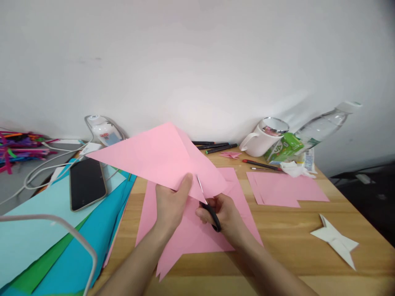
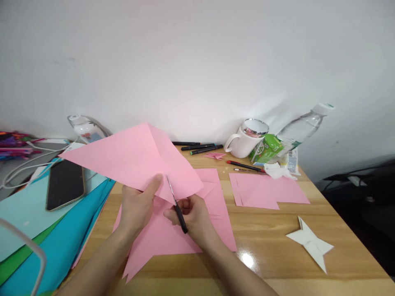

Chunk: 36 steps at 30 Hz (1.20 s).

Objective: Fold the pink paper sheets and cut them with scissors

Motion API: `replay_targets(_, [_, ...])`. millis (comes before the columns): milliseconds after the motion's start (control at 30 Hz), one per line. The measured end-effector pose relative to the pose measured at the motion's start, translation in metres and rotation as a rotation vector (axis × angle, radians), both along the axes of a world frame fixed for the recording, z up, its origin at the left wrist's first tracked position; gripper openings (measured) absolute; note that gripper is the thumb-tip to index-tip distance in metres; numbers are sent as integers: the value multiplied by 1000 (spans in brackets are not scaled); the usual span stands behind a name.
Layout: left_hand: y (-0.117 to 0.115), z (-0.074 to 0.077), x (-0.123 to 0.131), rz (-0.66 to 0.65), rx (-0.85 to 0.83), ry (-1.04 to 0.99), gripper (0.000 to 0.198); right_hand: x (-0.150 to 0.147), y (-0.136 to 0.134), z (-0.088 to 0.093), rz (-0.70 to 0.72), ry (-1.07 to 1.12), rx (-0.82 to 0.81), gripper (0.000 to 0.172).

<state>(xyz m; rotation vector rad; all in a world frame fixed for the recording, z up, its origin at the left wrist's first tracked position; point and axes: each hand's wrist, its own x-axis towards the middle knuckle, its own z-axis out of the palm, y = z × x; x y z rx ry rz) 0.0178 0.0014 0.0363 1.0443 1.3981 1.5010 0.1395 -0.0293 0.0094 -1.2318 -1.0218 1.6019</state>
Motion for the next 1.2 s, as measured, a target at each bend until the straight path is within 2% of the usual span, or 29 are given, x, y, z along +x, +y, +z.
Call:
replay_targets(233, [0,0,0,2,5,-21,14,1,0,-2,-2,-44,-4,31])
replay_targets(367, [2,-2,1,-31,0,-177,20,1,0,0,-6,-42,-30,31])
replay_targets(500, [6,-4,1,-6,35,-274,24,1,1,1,19,-6,-44,29])
replay_targets(767, [5,-10,-2,63,23,-106,22,1,0,4,27,159,-46,29])
replay_targets(1000, [1,-2,0,107,17,-13,20,0,1,8,-30,129,-49,30])
replay_targets(1200, [0,-2,-1,75,25,32,19,-1,1,6,-74,129,-49,32])
